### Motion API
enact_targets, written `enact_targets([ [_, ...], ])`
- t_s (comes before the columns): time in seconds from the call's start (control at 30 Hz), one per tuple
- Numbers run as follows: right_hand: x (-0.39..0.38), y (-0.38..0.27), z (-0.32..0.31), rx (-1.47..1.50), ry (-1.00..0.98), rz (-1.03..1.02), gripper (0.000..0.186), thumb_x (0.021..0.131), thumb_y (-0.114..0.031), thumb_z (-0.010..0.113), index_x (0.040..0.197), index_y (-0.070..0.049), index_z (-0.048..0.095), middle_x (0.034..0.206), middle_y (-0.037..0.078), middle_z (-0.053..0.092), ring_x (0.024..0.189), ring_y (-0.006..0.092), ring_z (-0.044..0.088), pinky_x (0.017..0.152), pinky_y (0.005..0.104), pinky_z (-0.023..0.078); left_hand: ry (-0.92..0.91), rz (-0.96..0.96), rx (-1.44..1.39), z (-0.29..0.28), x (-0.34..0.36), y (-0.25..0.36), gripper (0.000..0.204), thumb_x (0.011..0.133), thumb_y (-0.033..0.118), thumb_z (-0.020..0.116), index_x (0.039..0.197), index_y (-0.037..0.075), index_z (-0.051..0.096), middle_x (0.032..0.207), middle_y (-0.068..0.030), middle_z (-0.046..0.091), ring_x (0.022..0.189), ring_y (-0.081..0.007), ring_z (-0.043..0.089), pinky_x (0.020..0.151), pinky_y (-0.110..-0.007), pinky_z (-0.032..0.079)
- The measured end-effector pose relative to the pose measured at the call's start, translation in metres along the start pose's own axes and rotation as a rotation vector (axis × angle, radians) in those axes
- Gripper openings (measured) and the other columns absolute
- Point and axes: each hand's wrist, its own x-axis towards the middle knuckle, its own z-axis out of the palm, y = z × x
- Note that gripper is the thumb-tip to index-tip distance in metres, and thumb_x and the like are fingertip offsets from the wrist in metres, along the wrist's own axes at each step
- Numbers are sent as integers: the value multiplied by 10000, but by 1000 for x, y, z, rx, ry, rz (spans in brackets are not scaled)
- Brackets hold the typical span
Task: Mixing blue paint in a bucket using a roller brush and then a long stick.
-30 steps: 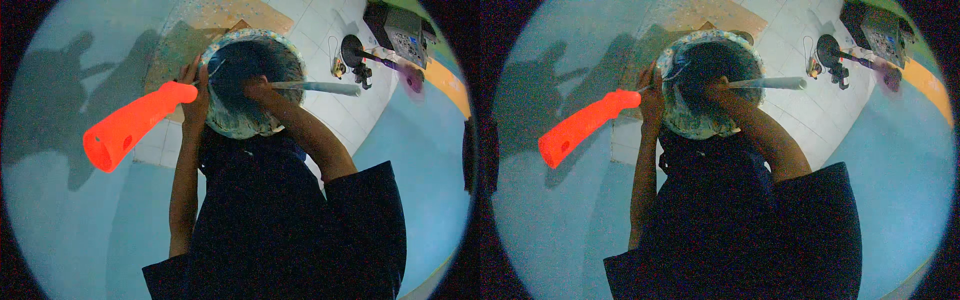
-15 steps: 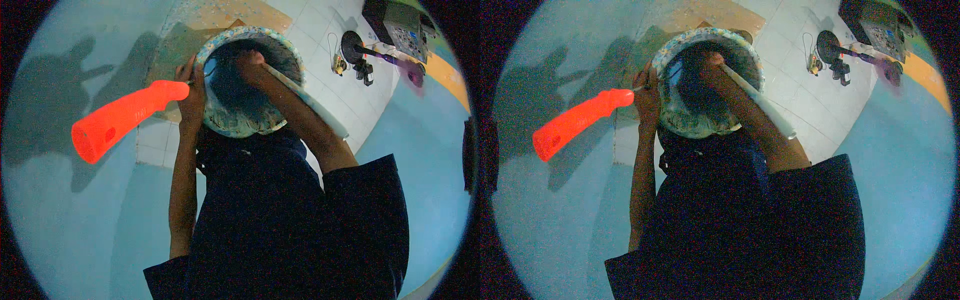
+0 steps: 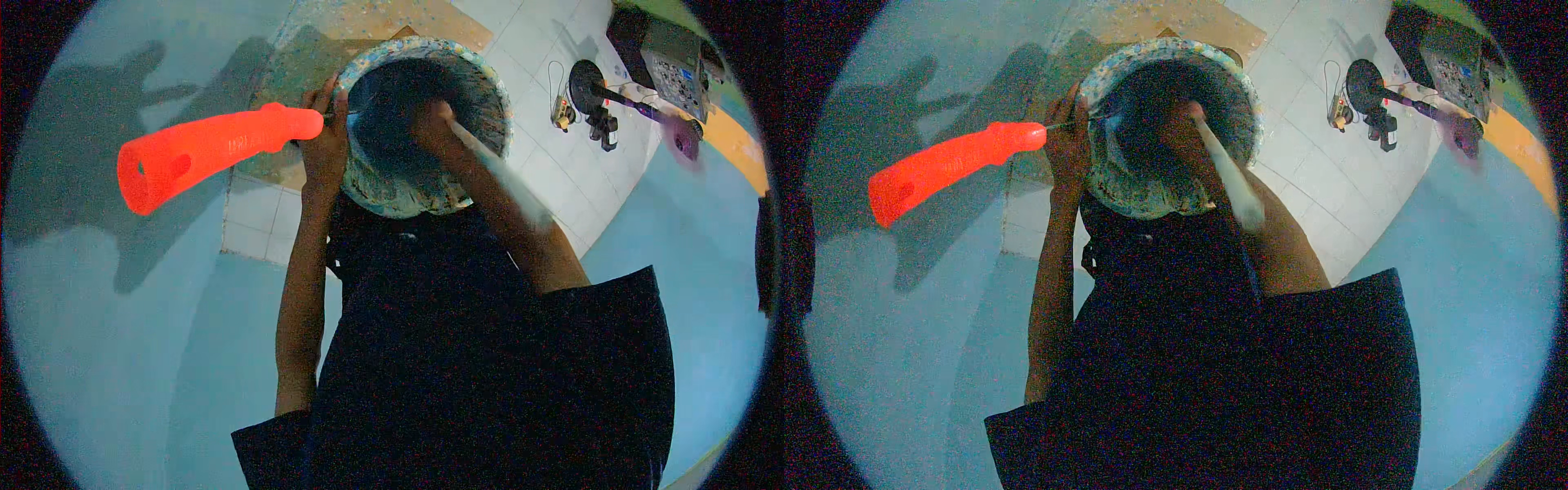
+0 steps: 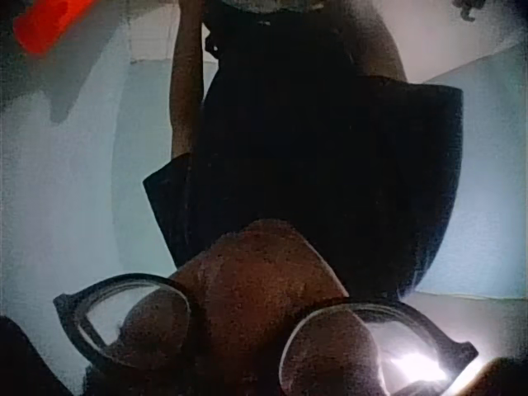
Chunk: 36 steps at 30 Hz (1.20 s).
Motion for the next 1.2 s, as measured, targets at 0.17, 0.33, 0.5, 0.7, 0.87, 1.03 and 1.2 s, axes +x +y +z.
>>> enact_targets([
  [0.17, -15, -26, -20, 461, -165, 182, 138, 770, -224, 619, 798, -114, 697, 802, 81, 616, 807, 278, 613, 718, 451, 469, -39, -70, 40, -4, 2, 2, 293, 933, 209, 536, 1192, 80, 582, 974, -166, 553, 855, -321, 548, 756, -411, 435],
  [0.33, -9, -43, -60, 588, -574, 133, 209, 775, -247, 615, 905, -102, 690, 901, 119, 632, 890, 289, 612, 704, 464, 479, -32, -81, 21, -16, -5, 2, 334, 962, 240, 460, 1190, 32, 584, 1025, -202, 593, 939, -364, 542, 855, -443, 411],
  [0.5, 21, -92, -41, 811, 114, 401, 224, 816, -208, 593, 971, -80, 691, 935, 146, 669, 840, 308, 662, 675, 400, 537, -34, -41, -50, 2, 7, 18, 320, 951, 216, 471, 1179, 28, 592, 1002, -214, 593, 941, -363, 539, 871, -442, 407],
  [0.7, 19, -23, -130, 988, -274, 235, 252, 839, -208, 585, 1034, -71, 666, 1064, 152, 656, 1013, 288, 637, 792, 403, 537, 22, 30, 99, -10, -2, 6, 330, 892, 169, 573, 1199, 48, 582, 970, -186, 557, 901, -335, 550, 818, -421, 424],
  [0.87, -8, -44, -104, 901, -269, 187, 236, 841, -195, 564, 1017, -78, 669, 1109, 127, 637, 1014, 288, 628, 799, 421, 526, 40, 120, 85, -13, -2, 15, 499, 835, 182, 662, 1288, 44, 505, 1059, -185, 549, 988, -334, 520, 876, -411, 402],
  [1.03, -21, -63, -33, 639, 261, 185, 310, 811, -223, 558, 1074, -77, 632, 1106, 147, 619, 1004, 291, 610, 760, 441, 517, 103, 93, -322, -26, -6, 36, 750, 783, 266, 732, 1372, -10, 358, 1170, -148, 531, 1087, -259, 485, 936, -412, 377],
  [1.2, -33, -11, -92, 314, 226, -31, 245, 824, -177, 517, 982, -48, 653, 960, 148, 671, 830, 307, 666, 675, 414, 535, 23, -41, -665, -63, -2, 56, 429, 860, 184, 655, 1202, -17, 493, 1038, -133, 593, 1018, -220, 550, 941, -385, 400],
])
